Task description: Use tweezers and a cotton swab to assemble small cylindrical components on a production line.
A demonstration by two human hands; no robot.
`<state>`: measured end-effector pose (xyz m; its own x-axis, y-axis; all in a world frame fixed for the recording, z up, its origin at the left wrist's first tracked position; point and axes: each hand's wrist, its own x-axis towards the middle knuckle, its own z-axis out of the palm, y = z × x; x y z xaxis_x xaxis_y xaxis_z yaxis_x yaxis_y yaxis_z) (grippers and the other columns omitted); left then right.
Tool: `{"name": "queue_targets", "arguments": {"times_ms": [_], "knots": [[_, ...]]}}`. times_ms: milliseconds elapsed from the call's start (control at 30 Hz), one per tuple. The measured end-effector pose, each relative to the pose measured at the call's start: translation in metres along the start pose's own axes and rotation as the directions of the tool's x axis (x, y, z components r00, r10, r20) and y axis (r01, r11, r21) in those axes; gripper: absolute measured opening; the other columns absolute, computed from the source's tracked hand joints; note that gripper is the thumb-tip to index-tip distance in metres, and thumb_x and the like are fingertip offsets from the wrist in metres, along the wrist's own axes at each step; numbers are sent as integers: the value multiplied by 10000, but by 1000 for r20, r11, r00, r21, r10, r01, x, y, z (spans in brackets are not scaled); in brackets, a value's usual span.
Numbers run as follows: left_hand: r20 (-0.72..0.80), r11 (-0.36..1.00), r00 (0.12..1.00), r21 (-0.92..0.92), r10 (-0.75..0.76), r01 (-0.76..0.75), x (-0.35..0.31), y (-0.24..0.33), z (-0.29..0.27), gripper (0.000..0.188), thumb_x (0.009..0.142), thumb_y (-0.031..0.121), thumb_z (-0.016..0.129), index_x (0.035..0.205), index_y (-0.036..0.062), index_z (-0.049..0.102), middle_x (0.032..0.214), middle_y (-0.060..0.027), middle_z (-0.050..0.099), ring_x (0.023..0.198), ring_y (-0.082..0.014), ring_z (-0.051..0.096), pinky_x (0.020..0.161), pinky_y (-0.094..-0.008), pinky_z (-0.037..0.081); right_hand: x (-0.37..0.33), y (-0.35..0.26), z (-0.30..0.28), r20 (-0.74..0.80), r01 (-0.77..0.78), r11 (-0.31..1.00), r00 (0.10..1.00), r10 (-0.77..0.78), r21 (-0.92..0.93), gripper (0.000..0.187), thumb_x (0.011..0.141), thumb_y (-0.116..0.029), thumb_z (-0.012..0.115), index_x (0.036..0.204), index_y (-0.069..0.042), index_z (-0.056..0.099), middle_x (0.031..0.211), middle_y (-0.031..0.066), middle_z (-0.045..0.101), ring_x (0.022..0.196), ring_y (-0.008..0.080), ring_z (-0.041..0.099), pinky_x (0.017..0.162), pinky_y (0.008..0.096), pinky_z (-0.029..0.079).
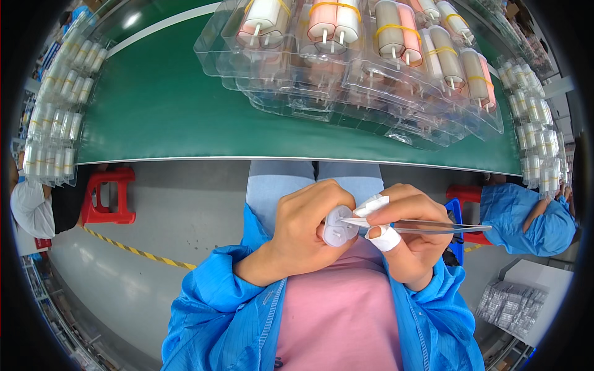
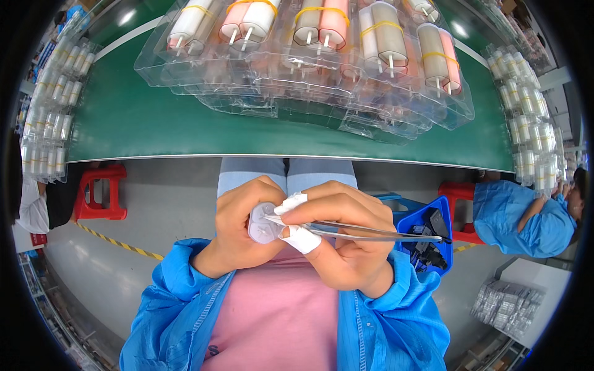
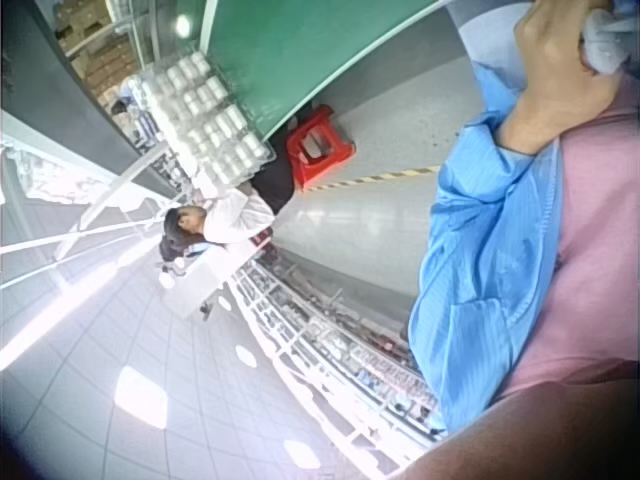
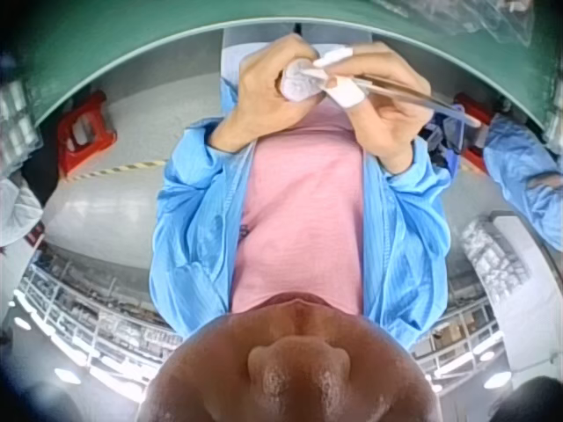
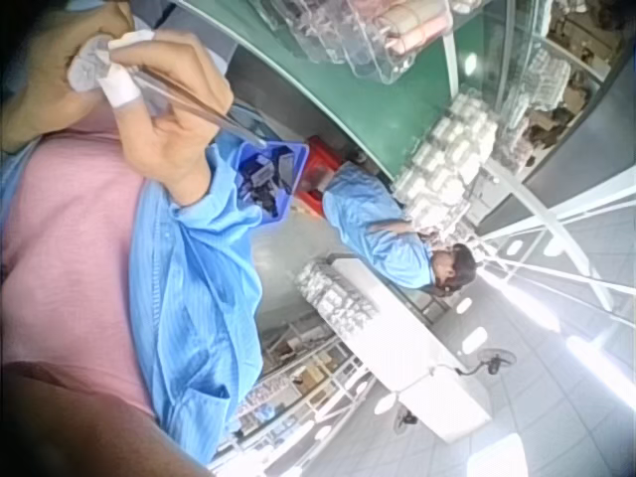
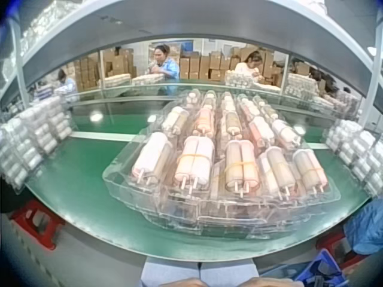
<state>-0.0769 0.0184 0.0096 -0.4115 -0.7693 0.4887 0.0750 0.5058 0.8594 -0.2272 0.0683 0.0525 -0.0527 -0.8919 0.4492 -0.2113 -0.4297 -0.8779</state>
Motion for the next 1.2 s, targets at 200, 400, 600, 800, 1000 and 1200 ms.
{"name": "queue_targets", "arguments": {"times_ms": [200,400,600,800,1000,1200], "knots": [[6,1000,1000,17,-13,13,0,2,0,285,586,-13,762,783,40,564,683,-81,546,562,-258,551,486,-341,410,1,1,1,-8,9,1000,1000,-9,5,182,706,-2,754,876,7,690,847,145,698,711,201,683,623,265,537],[7,999,1000,41,-13,12,0,1,1,285,588,-10,763,781,40,561,685,-83,547,568,-261,561,485,-342,413,2,-3,-1,25,30,997,999,-29,-75,188,695,4,749,875,-5,699,832,141,693,694,199,677,604,262,530],[2,995,1000,95,2,-3,-2,0,1,260,599,3,739,782,41,559,679,-81,548,558,-269,559,480,-346,414,3,-4,0,40,64,990,997,-59,-123,191,674,21,734,861,-7,705,820,119,689,691,221,671,590,280,521],[-3,972,998,225,65,-62,-1,-4,3,226,612,14,709,766,50,547,658,-75,539,539,-264,550,472,-349,414,6,-7,2,77,75,977,995,-60,-199,174,671,20,707,842,-9,694,792,119,673,678,237,658,582,291,507],[57,926,987,342,147,-158,2,-7,-2,243,606,6,716,784,44,555,662,-77,548,540,-254,555,481,-339,423,14,-10,-6,190,-38,989,980,66,-145,140,710,29,671,847,5,686,767,116,653,642,207,619,575,283,482],[21,995,997,-56,-78,79,-1,-4,-2,263,633,-22,745,814,35,563,704,-87,592,568,-208,589,509,-287,439,6,-7,1,-51,-172,966,981,185,195,197,772,38,692,966,39,657,911,124,673,804,164,640,719,271,503]]}}
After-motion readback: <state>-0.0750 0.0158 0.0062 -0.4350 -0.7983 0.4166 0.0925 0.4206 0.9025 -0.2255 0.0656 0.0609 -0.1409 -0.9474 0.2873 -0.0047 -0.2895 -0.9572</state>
